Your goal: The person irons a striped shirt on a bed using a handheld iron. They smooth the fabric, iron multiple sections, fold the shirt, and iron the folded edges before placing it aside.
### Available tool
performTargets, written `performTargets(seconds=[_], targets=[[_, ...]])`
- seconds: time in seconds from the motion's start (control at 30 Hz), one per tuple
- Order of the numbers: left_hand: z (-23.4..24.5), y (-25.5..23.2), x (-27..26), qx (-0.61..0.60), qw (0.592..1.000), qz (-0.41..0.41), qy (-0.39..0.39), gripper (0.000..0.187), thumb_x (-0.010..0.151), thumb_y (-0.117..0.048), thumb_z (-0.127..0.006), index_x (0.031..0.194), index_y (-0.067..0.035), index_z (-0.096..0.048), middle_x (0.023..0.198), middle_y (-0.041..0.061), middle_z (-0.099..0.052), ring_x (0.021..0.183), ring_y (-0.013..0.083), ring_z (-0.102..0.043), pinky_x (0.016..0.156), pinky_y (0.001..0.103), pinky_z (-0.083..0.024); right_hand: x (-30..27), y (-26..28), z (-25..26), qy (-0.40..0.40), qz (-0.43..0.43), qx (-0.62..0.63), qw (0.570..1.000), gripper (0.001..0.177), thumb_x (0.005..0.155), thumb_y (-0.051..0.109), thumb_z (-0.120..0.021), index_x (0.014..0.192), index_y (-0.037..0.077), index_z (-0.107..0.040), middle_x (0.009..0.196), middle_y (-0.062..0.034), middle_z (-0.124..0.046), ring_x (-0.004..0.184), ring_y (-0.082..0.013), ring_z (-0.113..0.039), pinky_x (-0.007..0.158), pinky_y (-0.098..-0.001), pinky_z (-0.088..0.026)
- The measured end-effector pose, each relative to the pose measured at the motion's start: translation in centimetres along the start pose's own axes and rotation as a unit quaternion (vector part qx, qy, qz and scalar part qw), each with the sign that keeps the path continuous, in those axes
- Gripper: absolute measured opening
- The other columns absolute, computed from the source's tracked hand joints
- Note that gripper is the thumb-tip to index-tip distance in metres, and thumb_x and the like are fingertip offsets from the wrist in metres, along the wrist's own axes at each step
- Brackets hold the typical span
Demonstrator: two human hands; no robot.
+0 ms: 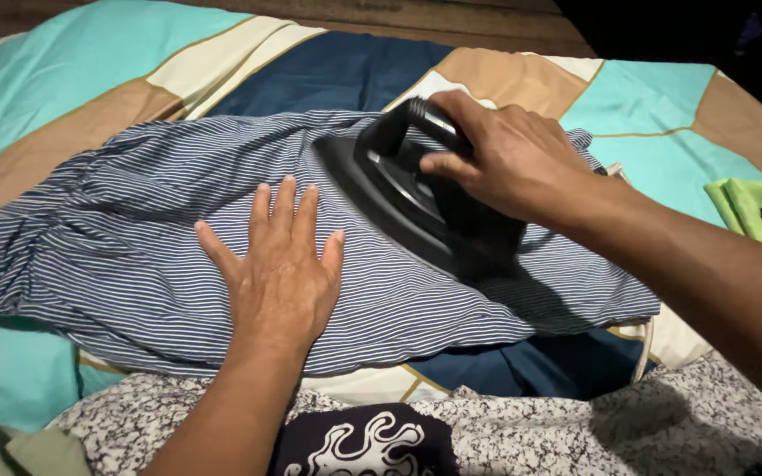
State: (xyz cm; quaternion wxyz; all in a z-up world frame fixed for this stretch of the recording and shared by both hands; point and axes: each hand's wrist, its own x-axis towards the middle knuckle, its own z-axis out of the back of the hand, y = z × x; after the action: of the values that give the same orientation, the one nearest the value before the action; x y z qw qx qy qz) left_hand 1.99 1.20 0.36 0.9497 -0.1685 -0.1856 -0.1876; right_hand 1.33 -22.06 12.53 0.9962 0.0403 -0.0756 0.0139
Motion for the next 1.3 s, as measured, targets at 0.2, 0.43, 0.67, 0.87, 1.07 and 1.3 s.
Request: performTargets(seconds=[0.2,0.43,0.67,0.87,1.07,1.3], targets=[[0.1,0.2,-0.2,0.020,1.000,-0.004,-0.012,0.056,0.098,-0.044,-0.049,0.145,-0.014,-0.051,0.158,0.008,-0.041,0.149,0.0264,-0.030,0.109,0.079,-0.007,1.4,0.3,-0.3,-0.015,-0.035,0.031,0.999,0.060,0.091,0.050,-0.070,0.135,0.013,-0.054,0.099,-0.0175,-0.075,0.091,-0.0385,-0.072,0.077,-0.0522,-0.053],[0.0,0.1,-0.1,0.010,1.000,0.007,0.004,0.056,0.098,-0.043,-0.049,0.146,-0.014,-0.051,0.159,0.007,-0.040,0.148,0.0260,-0.030,0.109,0.078,-0.006,1.9,-0.2,-0.6,-0.008,0.000,-0.001,1.000,0.062,0.092,0.050,-0.069,0.140,0.014,-0.052,0.097,-0.0190,-0.075,0.090,-0.0404,-0.071,0.078,-0.0534,-0.053],[0.0,0.1,-0.1,0.013,1.000,0.006,0.007,0.060,0.099,-0.045,-0.046,0.147,-0.010,-0.048,0.159,0.008,-0.038,0.148,0.0260,-0.029,0.109,0.078,-0.004,1.7,-0.7,-0.3,-0.005,0.066,0.013,0.998,0.064,0.088,0.049,-0.072,0.141,0.019,-0.052,0.099,-0.0171,-0.075,0.088,-0.0388,-0.072,0.076,-0.0524,-0.053],[-0.2,0.3,-0.1,0.005,1.000,0.004,-0.003,0.059,0.099,-0.045,-0.046,0.147,-0.010,-0.049,0.159,0.008,-0.038,0.149,0.0258,-0.028,0.110,0.078,-0.004,2.6,0.0,-0.8,-0.024,0.028,0.017,0.999,0.056,0.096,0.054,-0.062,0.138,0.017,-0.054,0.096,-0.0176,-0.075,0.089,-0.0400,-0.071,0.076,-0.0546,-0.052],[0.0,0.2,-0.1,0.008,1.000,0.012,0.016,0.058,0.098,-0.046,-0.047,0.146,-0.012,-0.050,0.160,0.007,-0.037,0.150,0.0261,-0.028,0.110,0.079,-0.005,2.4,-0.5,-0.6,-0.034,0.057,0.009,0.998,0.049,0.105,0.047,-0.048,0.143,0.015,-0.051,0.094,-0.0219,-0.072,0.083,-0.0445,-0.068,0.075,-0.0582,-0.048],[0.0,0.2,0.1,0.006,1.000,0.015,0.007,0.057,0.097,-0.046,-0.047,0.146,-0.016,-0.050,0.160,0.006,-0.036,0.149,0.0254,-0.027,0.109,0.079,-0.005,2.3,-2.0,0.4,-0.043,-0.075,-0.066,0.994,0.046,0.107,0.046,-0.045,0.141,0.017,-0.053,0.089,-0.0238,-0.073,0.084,-0.0442,-0.069,0.081,-0.0573,-0.049]])
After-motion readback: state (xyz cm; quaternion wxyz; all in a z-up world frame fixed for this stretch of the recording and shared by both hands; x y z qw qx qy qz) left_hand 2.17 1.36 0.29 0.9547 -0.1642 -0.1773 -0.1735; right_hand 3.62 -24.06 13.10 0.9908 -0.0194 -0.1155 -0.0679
